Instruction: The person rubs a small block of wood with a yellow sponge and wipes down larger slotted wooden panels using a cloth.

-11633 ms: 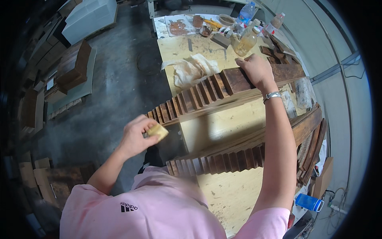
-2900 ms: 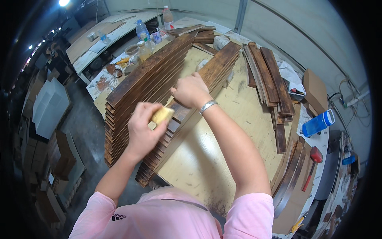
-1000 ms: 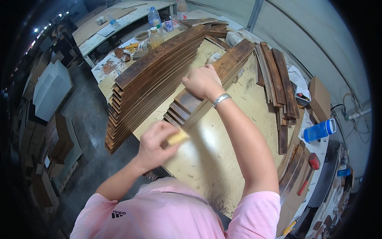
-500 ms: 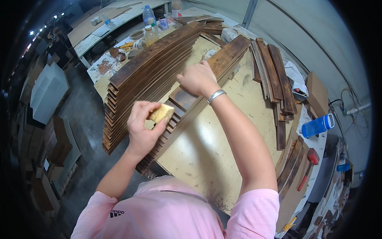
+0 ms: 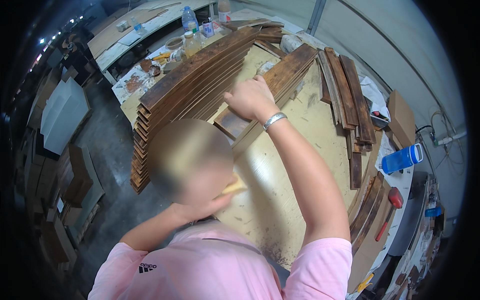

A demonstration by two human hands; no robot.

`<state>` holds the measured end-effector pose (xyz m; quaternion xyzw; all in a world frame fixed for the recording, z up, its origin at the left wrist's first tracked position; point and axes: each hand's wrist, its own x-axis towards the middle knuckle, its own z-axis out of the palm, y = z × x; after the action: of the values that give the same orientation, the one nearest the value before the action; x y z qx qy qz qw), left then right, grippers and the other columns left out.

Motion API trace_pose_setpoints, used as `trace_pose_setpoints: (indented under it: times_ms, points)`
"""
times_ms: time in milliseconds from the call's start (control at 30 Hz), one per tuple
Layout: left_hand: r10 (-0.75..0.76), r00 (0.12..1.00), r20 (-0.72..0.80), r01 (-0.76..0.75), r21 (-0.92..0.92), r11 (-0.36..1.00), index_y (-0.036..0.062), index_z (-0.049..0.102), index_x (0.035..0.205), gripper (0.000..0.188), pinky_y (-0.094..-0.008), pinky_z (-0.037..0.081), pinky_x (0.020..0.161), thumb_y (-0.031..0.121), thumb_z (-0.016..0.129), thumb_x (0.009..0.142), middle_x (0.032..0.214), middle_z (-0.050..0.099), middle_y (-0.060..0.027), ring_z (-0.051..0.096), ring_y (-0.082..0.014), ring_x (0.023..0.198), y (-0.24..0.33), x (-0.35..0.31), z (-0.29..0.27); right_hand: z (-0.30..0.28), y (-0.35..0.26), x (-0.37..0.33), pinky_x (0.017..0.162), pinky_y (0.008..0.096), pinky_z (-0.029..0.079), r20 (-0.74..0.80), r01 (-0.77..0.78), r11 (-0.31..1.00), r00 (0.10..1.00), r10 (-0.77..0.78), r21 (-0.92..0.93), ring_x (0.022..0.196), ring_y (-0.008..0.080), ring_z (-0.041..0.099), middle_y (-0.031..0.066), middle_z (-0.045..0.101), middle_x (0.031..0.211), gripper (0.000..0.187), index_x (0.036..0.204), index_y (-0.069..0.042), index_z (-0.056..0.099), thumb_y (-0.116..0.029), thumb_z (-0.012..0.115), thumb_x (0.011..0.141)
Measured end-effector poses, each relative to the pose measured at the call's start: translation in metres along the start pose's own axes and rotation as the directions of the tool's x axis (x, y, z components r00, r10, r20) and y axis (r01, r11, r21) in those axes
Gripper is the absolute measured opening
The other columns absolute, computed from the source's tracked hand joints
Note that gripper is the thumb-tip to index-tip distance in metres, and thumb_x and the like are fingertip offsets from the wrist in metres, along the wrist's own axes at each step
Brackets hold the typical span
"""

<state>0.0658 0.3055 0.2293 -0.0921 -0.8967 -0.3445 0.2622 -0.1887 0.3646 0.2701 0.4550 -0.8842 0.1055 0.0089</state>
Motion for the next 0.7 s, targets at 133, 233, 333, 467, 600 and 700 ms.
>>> trace_pose_setpoints:
  times_ms: [133,233,333,467,600,700]
  points:
    - [-0.191,0.963,-0.193,0.167,-0.135,0.977,0.0035,0.069,0.105,0.036,-0.0392,0.054,0.076,0.001,0.077,0.070,0.099,0.065,-0.0133,0.065,-0.0313,0.088,-0.033,-0.008,-0.006,0.003,0.008,0.000,0.097,0.0415,0.039,-0.036,0.056,0.998,0.998,-0.057,-0.040,0.086,0.0334,0.062,0.0213,0.067,0.073,0.048,0.070,-0.004,0.072,-0.034,0.047,0.097]
    - [-0.208,0.955,-0.211,0.207,-0.029,0.978,0.0023,0.067,0.108,0.037,-0.0393,0.053,0.077,0.001,0.075,0.072,0.103,0.063,-0.0146,0.064,-0.0316,0.090,-0.062,-0.015,-0.005,0.010,0.005,0.008,0.098,0.0428,0.039,-0.060,0.120,0.992,0.991,-0.122,-0.030,0.083,0.0349,0.062,0.0207,0.067,0.072,0.048,0.069,-0.004,0.071,-0.033,0.046,0.097]
    - [-0.261,0.944,-0.201,0.243,-0.107,0.964,0.0031,0.067,0.108,0.037,-0.0386,0.053,0.078,0.005,0.075,0.072,0.103,0.062,-0.0147,0.064,-0.0313,0.091,-0.044,-0.024,-0.001,0.004,0.003,0.007,0.096,0.0426,0.040,0.033,0.070,0.998,0.997,-0.070,-0.001,0.079,0.0365,0.062,0.0212,0.067,0.072,0.048,0.069,-0.002,0.071,-0.034,0.047,0.096]
    - [-0.171,0.969,-0.179,0.156,-0.092,0.983,0.0032,0.068,0.107,0.037,-0.0376,0.054,0.078,0.003,0.075,0.071,0.102,0.063,-0.0152,0.066,-0.0312,0.092,-0.039,-0.037,-0.006,0.005,0.003,0.004,0.096,0.0423,0.042,0.003,0.061,0.998,0.998,-0.061,0.008,0.077,0.0372,0.062,0.0228,0.066,0.072,0.046,0.070,-0.001,0.071,-0.034,0.050,0.094]
    - [-0.163,0.946,-0.279,0.197,0.097,0.976,0.0018,0.067,0.108,0.037,-0.0406,0.054,0.080,0.003,0.074,0.072,0.104,0.064,-0.0162,0.064,-0.0332,0.093,-0.039,-0.004,-0.027,0.002,0.003,0.005,0.096,0.0430,0.042,0.009,0.034,0.999,0.999,-0.035,0.019,0.078,0.0385,0.062,0.0243,0.066,0.072,0.045,0.071,0.000,0.072,-0.034,0.053,0.092]
    - [-0.154,0.978,-0.144,0.147,-0.060,0.987,0.0037,0.067,0.110,0.039,-0.0394,0.054,0.080,0.004,0.074,0.071,0.104,0.063,-0.0154,0.063,-0.0333,0.093,-0.031,-0.036,0.000,0.000,-0.005,0.007,0.097,0.0434,0.042,-0.001,0.033,0.998,0.999,-0.033,0.054,0.078,0.0395,0.062,0.0258,0.066,0.074,0.044,0.073,0.000,0.073,-0.035,0.055,0.091]
